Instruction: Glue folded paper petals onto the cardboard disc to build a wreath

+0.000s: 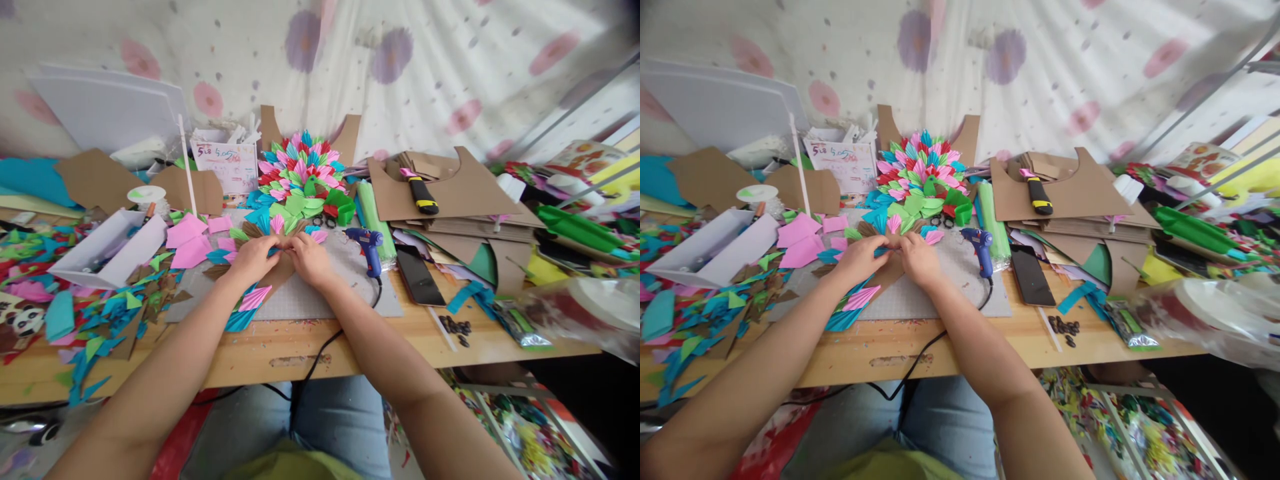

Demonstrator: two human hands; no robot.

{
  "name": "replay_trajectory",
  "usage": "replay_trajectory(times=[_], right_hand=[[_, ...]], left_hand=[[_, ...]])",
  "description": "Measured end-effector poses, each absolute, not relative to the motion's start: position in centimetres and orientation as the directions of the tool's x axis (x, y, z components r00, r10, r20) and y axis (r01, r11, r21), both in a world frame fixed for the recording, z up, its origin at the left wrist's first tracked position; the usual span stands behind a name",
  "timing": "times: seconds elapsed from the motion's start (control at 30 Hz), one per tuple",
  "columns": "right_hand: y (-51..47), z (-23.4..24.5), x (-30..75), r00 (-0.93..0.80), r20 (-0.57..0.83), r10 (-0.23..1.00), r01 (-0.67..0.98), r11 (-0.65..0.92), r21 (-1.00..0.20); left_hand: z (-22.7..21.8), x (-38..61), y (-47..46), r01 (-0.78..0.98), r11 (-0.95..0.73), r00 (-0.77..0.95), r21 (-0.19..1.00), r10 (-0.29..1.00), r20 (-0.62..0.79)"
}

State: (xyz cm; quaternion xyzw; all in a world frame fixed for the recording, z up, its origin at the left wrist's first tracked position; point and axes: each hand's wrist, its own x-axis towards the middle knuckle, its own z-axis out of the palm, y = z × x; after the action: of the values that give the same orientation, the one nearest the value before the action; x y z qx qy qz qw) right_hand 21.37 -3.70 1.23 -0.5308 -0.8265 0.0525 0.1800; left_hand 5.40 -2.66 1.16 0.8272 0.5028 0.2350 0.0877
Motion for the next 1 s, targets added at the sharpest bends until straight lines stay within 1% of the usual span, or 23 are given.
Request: replay_trajectory(times=[0.1,0.2,0.43,0.5,0.57,0.63,0.77,0.83,1.0], right_hand=[[-3.7,1.4,21.4,-0.38,0.251,0.89,0.852,0.442,-0.281],[-3.7,1.3,21.4,-0.387,0.259,0.885,0.855,0.45,-0.259],[-3.5,1.0,21.4,-0.425,0.32,0.847,0.839,0.501,-0.212],[-3.5,1.1,21.4,-0.442,0.337,0.831,0.827,0.523,-0.206],[-3.6,1.2,21.4,-0.454,0.341,0.823,0.821,0.535,-0.199],[-3.6,1.4,21.5,-0.46,0.335,0.823,0.822,0.537,-0.192],[-3.6,1.7,22.0,-0.45,0.327,0.831,0.831,0.523,-0.187],[-3.6,1.8,22.2,-0.433,0.322,0.842,0.842,0.505,-0.19],[-3.7,1.8,22.0,-0.437,0.324,0.839,0.836,0.512,-0.197]], left_hand=[[1.0,5.4,-2.5,0.79,-0.471,0.366,0.392,0.876,0.314],[1.0,5.3,-2.4,0.785,-0.489,0.375,0.379,0.863,0.338],[1.1,4.0,-1.6,0.721,-0.642,0.505,0.259,0.744,0.437],[1.2,3.8,-1.5,0.708,-0.657,0.516,0.259,0.731,0.446],[1.4,3.7,-1.7,0.694,-0.656,0.501,0.297,0.736,0.457],[1.7,3.6,-1.9,0.675,-0.64,0.475,0.367,0.758,0.447],[2.1,2.9,-2.4,0.647,-0.557,0.413,0.521,0.83,0.375],[2.1,2.3,-2.4,0.645,-0.529,0.383,0.552,0.848,0.365],[2.2,0.7,-2.1,0.643,-0.511,0.363,0.57,0.859,0.361]])
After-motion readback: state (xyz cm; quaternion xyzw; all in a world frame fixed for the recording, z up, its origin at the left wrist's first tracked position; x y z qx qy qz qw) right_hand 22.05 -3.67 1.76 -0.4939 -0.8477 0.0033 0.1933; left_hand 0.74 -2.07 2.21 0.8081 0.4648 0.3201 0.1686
